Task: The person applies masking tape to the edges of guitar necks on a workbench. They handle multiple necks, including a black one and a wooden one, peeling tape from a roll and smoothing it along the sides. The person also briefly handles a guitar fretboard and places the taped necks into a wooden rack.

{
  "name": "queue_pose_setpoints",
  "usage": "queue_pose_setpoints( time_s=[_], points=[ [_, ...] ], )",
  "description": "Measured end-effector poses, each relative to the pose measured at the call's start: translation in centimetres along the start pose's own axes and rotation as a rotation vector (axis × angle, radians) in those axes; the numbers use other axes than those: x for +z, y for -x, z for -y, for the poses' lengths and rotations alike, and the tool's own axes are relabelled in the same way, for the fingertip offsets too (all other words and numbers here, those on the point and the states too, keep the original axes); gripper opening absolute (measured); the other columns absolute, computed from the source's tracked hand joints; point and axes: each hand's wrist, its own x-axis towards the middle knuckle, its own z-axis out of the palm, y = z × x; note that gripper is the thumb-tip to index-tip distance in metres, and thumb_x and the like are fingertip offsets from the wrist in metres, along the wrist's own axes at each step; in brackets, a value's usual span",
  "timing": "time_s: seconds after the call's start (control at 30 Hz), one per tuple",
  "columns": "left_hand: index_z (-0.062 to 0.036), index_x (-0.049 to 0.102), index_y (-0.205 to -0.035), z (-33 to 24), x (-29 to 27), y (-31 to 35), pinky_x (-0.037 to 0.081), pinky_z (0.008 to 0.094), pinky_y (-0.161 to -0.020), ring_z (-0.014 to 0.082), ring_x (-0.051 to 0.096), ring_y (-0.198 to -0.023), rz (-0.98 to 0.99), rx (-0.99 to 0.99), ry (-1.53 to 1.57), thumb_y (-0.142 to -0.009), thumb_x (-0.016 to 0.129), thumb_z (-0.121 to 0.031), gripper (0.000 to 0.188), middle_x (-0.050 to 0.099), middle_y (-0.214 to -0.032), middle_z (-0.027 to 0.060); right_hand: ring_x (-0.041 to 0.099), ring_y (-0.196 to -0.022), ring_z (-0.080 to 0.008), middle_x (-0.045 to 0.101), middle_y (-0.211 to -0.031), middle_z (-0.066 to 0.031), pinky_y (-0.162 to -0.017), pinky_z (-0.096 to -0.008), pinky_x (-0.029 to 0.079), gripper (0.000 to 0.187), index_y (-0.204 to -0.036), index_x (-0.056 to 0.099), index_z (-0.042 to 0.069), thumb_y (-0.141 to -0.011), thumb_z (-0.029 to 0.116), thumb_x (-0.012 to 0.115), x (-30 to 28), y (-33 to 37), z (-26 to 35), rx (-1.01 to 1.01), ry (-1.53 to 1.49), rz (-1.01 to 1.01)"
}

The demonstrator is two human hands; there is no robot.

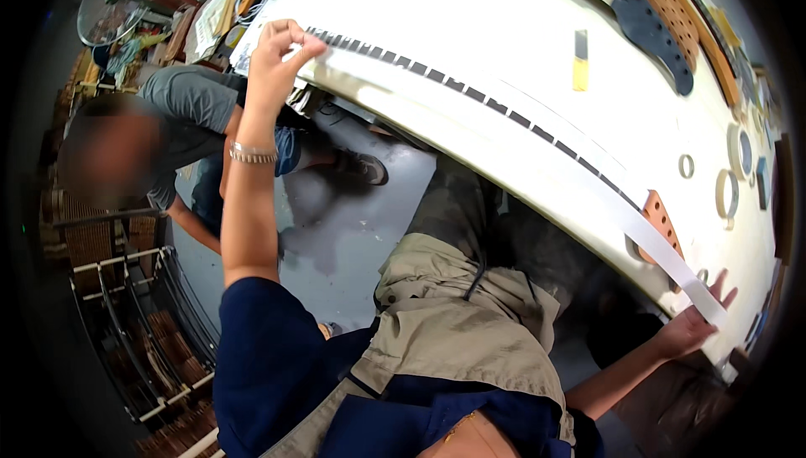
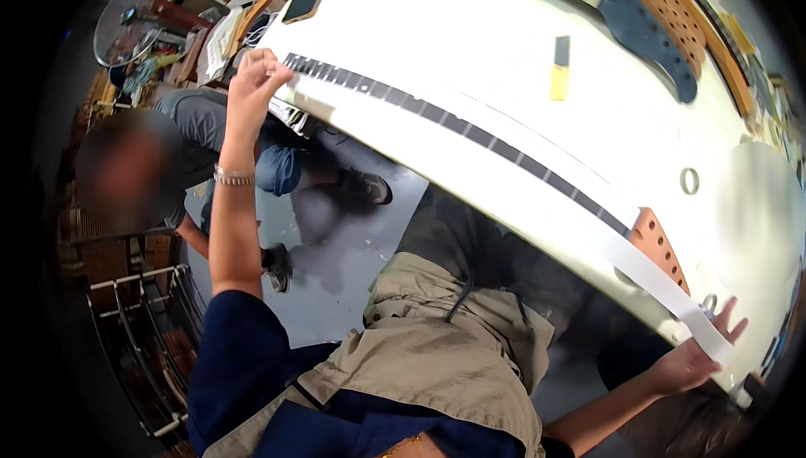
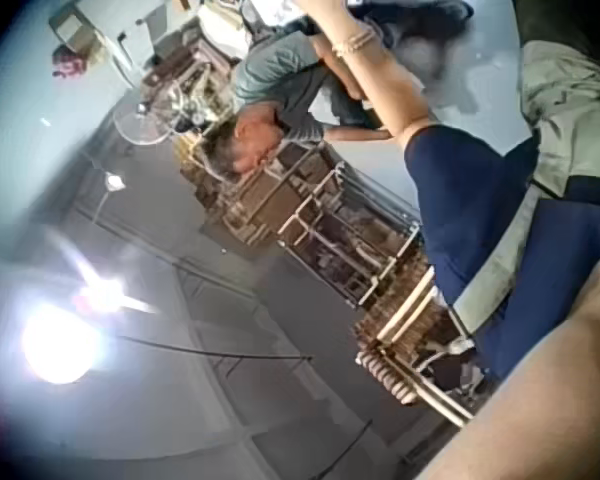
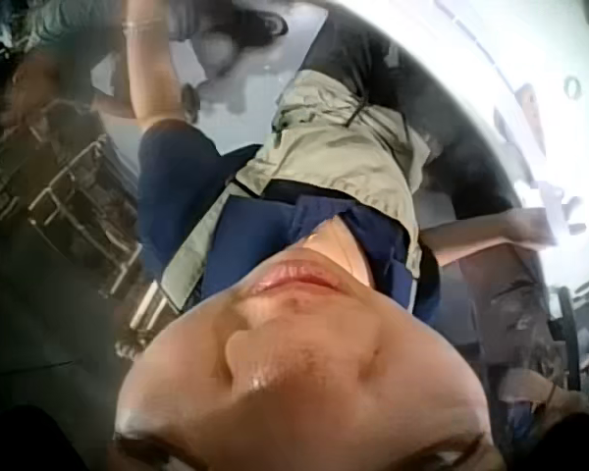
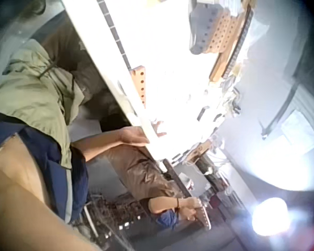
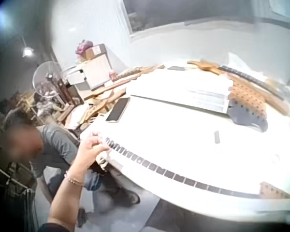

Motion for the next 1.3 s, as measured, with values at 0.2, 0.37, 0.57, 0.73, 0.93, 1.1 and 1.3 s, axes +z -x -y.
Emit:
queue_pose_setpoints(
  time_s=[0.2, 0.37, 0.57, 0.73, 0.93, 1.1, 1.3],
  points=[
    [-0.0033, 0.067, -0.082, 6.7, -2.8, -4.4, 0.040, 0.0236, -0.076, 0.0101, 0.054, -0.080, 0.305, -0.238, 0.199, -0.080, 0.071, -0.026, 0.023, 0.060, -0.082, -0.0002, 0.048, -0.120, -0.0326, 0.045, -0.134, -0.0202, -0.108, -0.0426, 0.027, 0.039, -0.119, 0.056, -0.004, -0.093, 0.025, 0.051, 7.2, 0.6, 0.0, -0.177, 1.069, 0.325],
    [-0.0070, 0.065, -0.084, 8.2, -2.4, -5.1, 0.036, 0.0180, -0.057, 0.0032, 0.047, -0.062, 0.411, -0.366, 0.204, -0.080, 0.072, -0.027, 0.021, 0.059, -0.070, -0.0039, 0.049, -0.119, -0.0287, 0.019, -0.149, -0.0197, -0.105, -0.0386, 0.031, 0.043, -0.124, 0.051, -0.006, -0.093, 0.024, 0.053, 7.8, 0.9, -0.2, -0.016, 0.941, 0.360],
    [-0.0063, 0.066, -0.084, 8.0, -2.3, -5.1, 0.032, 0.0175, -0.049, 0.0019, 0.044, -0.054, 0.456, -0.407, 0.225, -0.081, 0.071, -0.026, 0.021, 0.059, -0.066, -0.0042, 0.054, -0.109, -0.0247, 0.038, -0.136, -0.0231, -0.094, -0.0326, 0.041, 0.056, -0.136, 0.032, -0.007, -0.093, 0.023, 0.053, 7.1, 0.9, -0.7, -0.025, 0.985, 0.360],
    [-0.0049, 0.065, -0.084, 7.4, -2.1, -5.0, 0.031, 0.0173, -0.047, 0.0018, 0.044, -0.054, 0.463, -0.431, 0.273, -0.080, 0.073, -0.024, 0.021, 0.060, -0.067, -0.0034, 0.059, -0.095, -0.0202, 0.063, -0.100, -0.0164, -0.088, -0.0288, 0.043, 0.072, -0.144, 0.007, -0.003, -0.094, 0.022, 0.052, 8.0, 1.0, -0.2, 0.006, 0.869, 0.328],
    [-0.0076, 0.061, -0.079, 6.4, -1.6, -4.7, 0.027, 0.0166, -0.047, 0.0005, 0.040, -0.055, 0.425, -0.418, 0.191, -0.082, 0.070, -0.020, 0.016, 0.055, -0.067, -0.0069, 0.058, -0.093, -0.0198, 0.062, -0.102, -0.0161, -0.086, -0.0287, 0.043, 0.071, -0.144, 0.009, -0.004, -0.093, 0.022, 0.052, 8.1, 1.0, 0.1, 0.022, 0.863, 0.364],
    [-0.0047, 0.066, -0.084, 7.3, -1.4, -4.6, 0.034, 0.0159, -0.051, 0.0032, 0.047, -0.057, 0.399, -0.388, 0.151, -0.076, 0.076, -0.022, 0.021, 0.060, -0.067, -0.0025, 0.057, -0.108, -0.0212, 0.060, -0.117, -0.0172, -0.110, -0.0393, 0.023, 0.053, -0.134, 0.031, -0.012, -0.094, 0.019, 0.047, 8.0, 1.3, -0.1, 0.062, 0.868, 0.338],
    [-0.0041, 0.062, -0.097, 8.0, -1.0, -3.1, 0.044, 0.0212, -0.058, 0.0088, 0.056, -0.071, 0.014, -0.170, -0.052, -0.076, 0.074, -0.016, 0.026, 0.062, -0.083, 0.0028, 0.054, -0.105, -0.0215, 0.057, -0.115, -0.0198, -0.099, -0.0325, 0.036, 0.066, -0.141, 0.018, -0.008, -0.093, 0.021, 0.053, 8.4, 1.7, 0.0, 0.016, 0.830, 0.332]
  ],
)
